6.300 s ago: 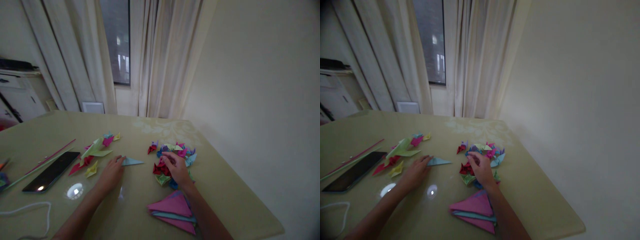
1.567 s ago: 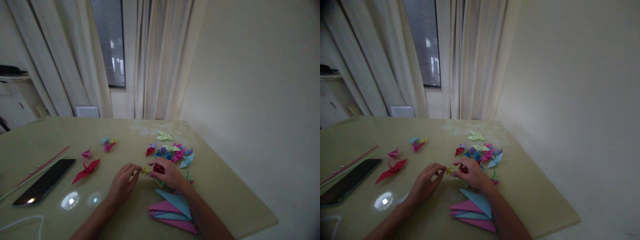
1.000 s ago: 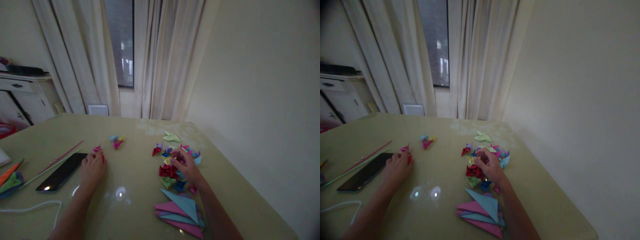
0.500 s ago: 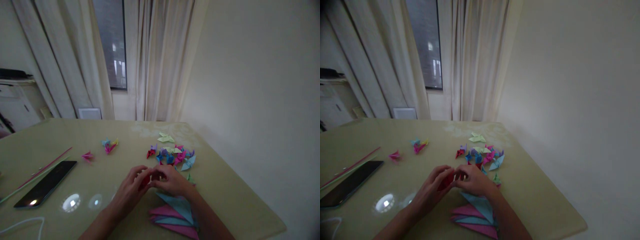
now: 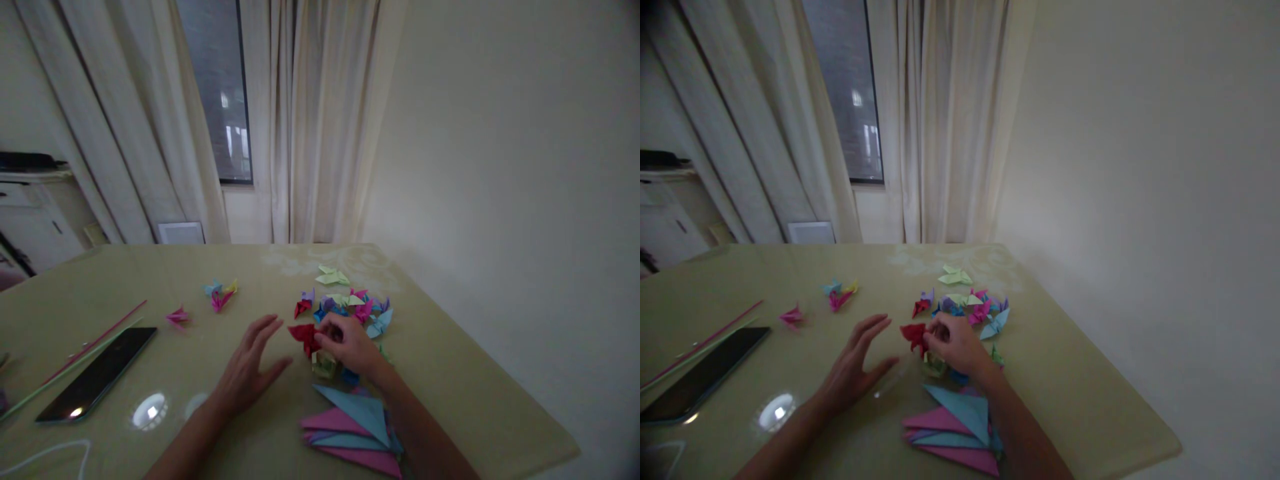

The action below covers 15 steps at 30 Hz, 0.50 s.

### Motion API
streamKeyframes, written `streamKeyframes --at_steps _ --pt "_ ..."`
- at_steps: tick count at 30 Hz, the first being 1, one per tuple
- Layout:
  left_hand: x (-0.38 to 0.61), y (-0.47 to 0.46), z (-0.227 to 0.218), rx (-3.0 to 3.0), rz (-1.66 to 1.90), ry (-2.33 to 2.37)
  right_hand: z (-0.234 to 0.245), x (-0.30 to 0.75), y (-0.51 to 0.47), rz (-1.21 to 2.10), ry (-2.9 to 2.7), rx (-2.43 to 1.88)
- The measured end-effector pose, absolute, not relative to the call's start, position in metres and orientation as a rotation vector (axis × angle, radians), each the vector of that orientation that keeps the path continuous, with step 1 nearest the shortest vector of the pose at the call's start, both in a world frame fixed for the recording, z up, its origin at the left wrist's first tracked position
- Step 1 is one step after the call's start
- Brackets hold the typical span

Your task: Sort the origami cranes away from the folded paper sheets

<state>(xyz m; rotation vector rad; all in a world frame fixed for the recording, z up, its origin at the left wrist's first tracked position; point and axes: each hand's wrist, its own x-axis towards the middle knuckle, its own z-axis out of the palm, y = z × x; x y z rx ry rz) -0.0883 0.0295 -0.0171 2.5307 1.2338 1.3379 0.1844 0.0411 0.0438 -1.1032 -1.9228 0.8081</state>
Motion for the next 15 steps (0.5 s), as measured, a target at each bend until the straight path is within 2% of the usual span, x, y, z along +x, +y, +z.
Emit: streamKeyframes --at_steps 3,8,11,15 --pt "-0.114 0.057 -0.023 2.343 1.498 1.756 0.043 0.198 0.056 0.693 -1.609 -1.142" --pt "-0.141 0.1 -0.033 1.91 1.232 2.434 0.037 0.22 0.075 0.608 -1.301 -1.212" --pt "-0.148 0.119 -0.033 1.836 1.122 2.461 0.035 0.226 0.077 0.564 -1.283 -1.22" --pt "-0.156 0.131 -0.034 1.929 1.13 2.272 0.034 0.225 0.076 0.568 -1.29 -1.198"
